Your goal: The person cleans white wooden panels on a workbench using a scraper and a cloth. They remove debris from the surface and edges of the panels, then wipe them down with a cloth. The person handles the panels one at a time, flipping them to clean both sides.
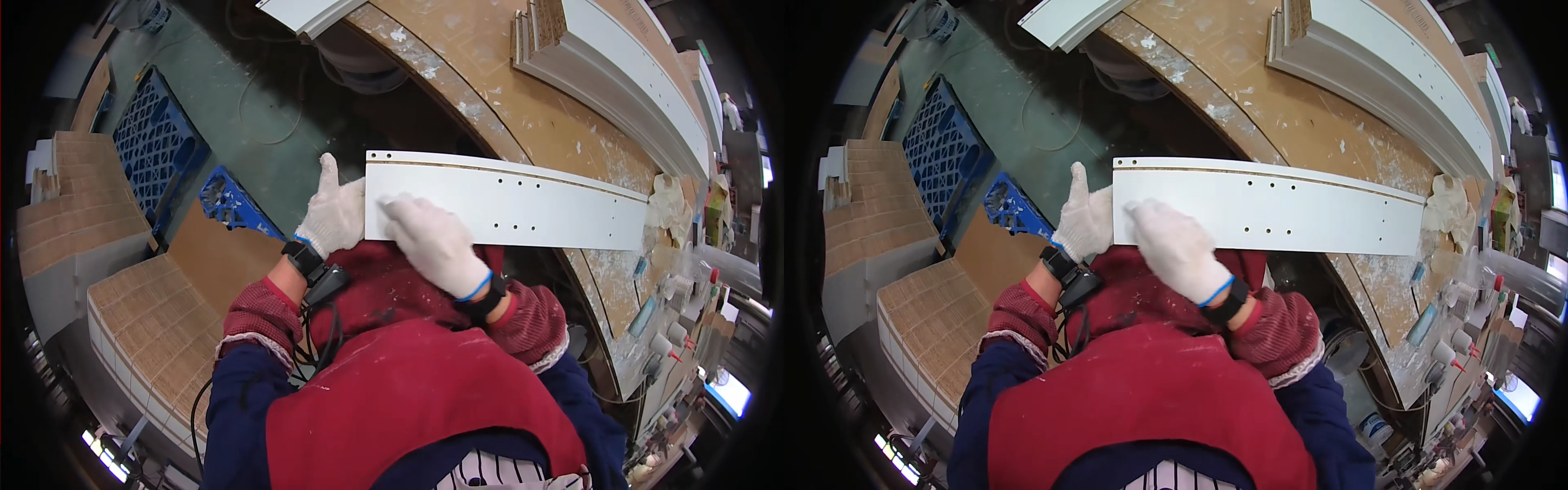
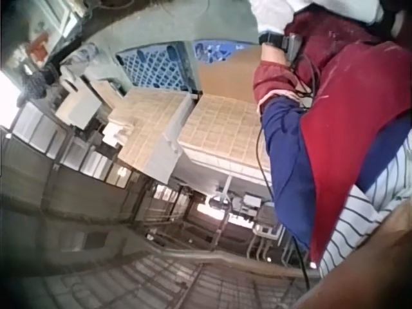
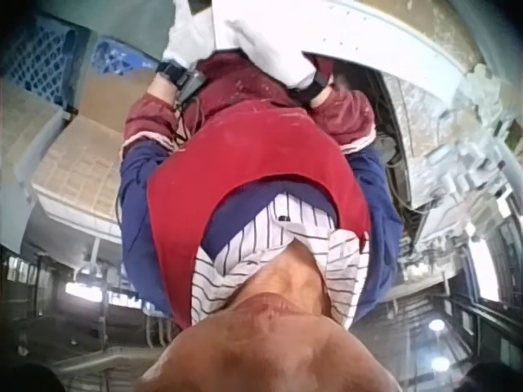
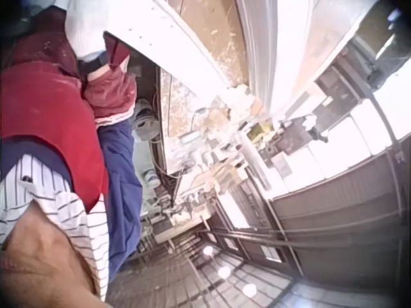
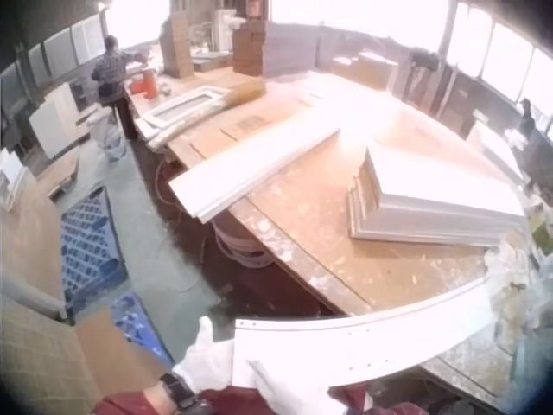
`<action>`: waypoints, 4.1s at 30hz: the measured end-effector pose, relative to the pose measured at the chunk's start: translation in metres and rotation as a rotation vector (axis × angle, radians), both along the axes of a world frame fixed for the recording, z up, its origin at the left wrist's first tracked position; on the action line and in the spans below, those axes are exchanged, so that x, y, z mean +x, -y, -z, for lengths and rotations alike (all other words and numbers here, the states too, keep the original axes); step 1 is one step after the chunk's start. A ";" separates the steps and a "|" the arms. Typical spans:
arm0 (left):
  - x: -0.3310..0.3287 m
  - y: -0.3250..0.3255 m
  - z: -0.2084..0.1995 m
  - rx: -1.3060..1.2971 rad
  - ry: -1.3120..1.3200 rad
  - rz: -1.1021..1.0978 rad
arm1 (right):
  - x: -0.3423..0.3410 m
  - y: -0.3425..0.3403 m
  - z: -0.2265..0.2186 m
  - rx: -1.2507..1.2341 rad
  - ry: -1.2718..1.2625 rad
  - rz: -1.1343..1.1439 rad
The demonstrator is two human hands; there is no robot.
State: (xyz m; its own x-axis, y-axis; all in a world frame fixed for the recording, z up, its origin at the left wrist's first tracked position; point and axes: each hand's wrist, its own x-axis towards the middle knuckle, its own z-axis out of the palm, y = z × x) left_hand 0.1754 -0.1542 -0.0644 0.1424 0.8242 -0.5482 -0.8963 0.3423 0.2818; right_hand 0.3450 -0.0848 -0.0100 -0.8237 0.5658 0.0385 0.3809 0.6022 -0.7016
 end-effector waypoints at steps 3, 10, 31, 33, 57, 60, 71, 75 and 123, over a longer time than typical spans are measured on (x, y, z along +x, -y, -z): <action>0.004 0.001 -0.002 0.098 -0.165 0.042 | 0.019 -0.033 -0.025 -0.035 0.244 0.178; 0.017 -0.008 -0.013 0.058 -0.381 0.155 | 0.021 -0.057 0.008 0.293 0.158 0.077; 0.012 -0.010 -0.010 -0.075 -0.493 0.251 | 0.101 -0.118 -0.018 0.121 0.486 0.882; 0.009 -0.014 -0.014 -0.117 -0.633 0.330 | 0.077 -0.099 -0.005 0.493 0.065 0.674; 0.004 -0.004 0.004 0.773 -1.849 0.489 | -0.062 -0.035 0.012 0.136 0.216 0.106; 0.001 0.005 0.026 0.720 -1.719 0.461 | -0.058 -0.039 0.013 0.141 0.215 0.142; 0.008 -0.003 -0.016 0.133 -0.758 0.340 | 0.040 -0.093 -0.010 0.120 0.231 0.643; 0.007 -0.004 -0.010 0.105 -0.625 0.340 | -0.022 -0.052 -0.011 0.206 0.028 0.235; 0.017 -0.010 -0.011 -0.116 -0.480 0.144 | 0.336 -0.247 -0.026 0.351 0.455 0.950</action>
State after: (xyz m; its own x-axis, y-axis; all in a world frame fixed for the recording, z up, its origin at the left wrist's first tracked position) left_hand 0.1929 -0.1438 -0.0531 -0.0405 0.7448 -0.6661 -0.6169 0.5058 0.6030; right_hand 0.6810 0.1618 0.0160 -0.0388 0.9914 0.1247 0.9717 0.0666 -0.2268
